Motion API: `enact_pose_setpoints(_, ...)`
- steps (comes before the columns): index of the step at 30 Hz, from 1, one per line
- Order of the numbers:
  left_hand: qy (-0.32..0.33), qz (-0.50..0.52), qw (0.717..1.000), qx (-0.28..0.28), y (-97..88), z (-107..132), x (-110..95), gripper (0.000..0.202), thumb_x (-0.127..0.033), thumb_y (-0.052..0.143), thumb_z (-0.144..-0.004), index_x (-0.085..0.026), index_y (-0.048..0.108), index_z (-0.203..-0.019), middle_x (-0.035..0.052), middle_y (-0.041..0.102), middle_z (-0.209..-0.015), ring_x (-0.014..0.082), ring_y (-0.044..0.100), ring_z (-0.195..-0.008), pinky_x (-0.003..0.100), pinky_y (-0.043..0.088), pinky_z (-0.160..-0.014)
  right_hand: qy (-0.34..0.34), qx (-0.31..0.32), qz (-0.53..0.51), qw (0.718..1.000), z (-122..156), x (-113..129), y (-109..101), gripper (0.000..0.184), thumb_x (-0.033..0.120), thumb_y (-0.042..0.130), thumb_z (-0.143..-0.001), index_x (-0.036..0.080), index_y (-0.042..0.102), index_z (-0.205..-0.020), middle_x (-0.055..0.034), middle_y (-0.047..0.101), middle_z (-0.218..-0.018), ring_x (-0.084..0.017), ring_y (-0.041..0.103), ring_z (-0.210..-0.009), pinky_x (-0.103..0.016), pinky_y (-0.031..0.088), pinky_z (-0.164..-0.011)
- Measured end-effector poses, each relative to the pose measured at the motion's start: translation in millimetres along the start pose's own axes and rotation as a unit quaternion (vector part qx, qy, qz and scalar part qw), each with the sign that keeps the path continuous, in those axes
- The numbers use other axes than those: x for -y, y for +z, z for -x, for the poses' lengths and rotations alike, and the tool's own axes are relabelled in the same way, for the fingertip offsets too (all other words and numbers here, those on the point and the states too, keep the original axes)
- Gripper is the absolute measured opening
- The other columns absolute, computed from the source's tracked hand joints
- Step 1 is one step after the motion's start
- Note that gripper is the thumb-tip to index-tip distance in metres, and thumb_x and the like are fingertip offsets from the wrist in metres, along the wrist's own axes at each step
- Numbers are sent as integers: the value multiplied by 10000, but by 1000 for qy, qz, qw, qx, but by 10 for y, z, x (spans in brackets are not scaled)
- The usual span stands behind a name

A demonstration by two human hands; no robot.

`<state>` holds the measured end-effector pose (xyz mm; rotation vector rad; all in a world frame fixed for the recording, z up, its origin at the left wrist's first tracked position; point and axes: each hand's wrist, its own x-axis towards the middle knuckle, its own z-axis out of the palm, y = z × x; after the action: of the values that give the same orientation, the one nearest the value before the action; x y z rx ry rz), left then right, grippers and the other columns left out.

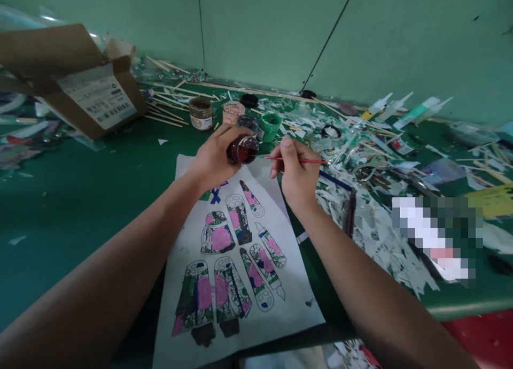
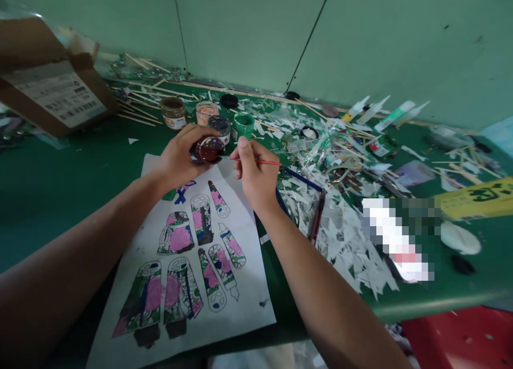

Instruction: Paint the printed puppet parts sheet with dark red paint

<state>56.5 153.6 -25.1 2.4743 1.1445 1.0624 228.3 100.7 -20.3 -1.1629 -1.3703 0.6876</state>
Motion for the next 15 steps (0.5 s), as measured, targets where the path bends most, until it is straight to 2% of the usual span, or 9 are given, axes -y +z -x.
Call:
enact_pose_setpoints(4, 4, -1, 1000, 1, -5, 5, -14, 510, -122, 626, -711, -252, 553, -1198, 59, 586, -1200, 230, 566, -1152, 357, 467, -982, 2, 43, 14, 999, 4, -24, 8, 368, 544, 467, -894, 237, 582, -727, 1, 584, -661, -88, 524, -502, -257, 441, -496)
enact_pose_setpoints(9, -9, -14, 1000, -9, -12, 19, -20, 542, -94, 626, -695, -232, 539, -1212, 67, 570, -1232, 238, 546, -1179, 351, 464, -986, 6, -20, -18, 1000, -2, -31, -9, 444, 561, 448, -900, 243, 456, -590, 44, 419, -483, -82, 449, -412, -254, 423, -466)
enact_pose_setpoints(12, -38, -24, 999, -13, -14, 25, -16, 564, -75, 629, -681, -220, 528, -1217, 73, 569, -1227, 253, 557, -1152, 368, 471, -972, 52, 22, -37, 998, 4, -35, 4, 492, 606, 429, -892, 238, 481, -569, 47, 418, -432, -78, 427, -366, -249, 409, -425)
enact_pose_setpoints(15, -55, -25, 998, -16, -5, 25, -10, 569, -60, 627, -661, -232, 532, -1195, 59, 581, -1201, 247, 567, -1125, 366, 476, -969, 89, 73, -16, 993, 13, -52, 38, 488, 622, 551, -822, 225, 495, -543, 52, 441, -405, -74, 443, -350, -237, 399, -403)
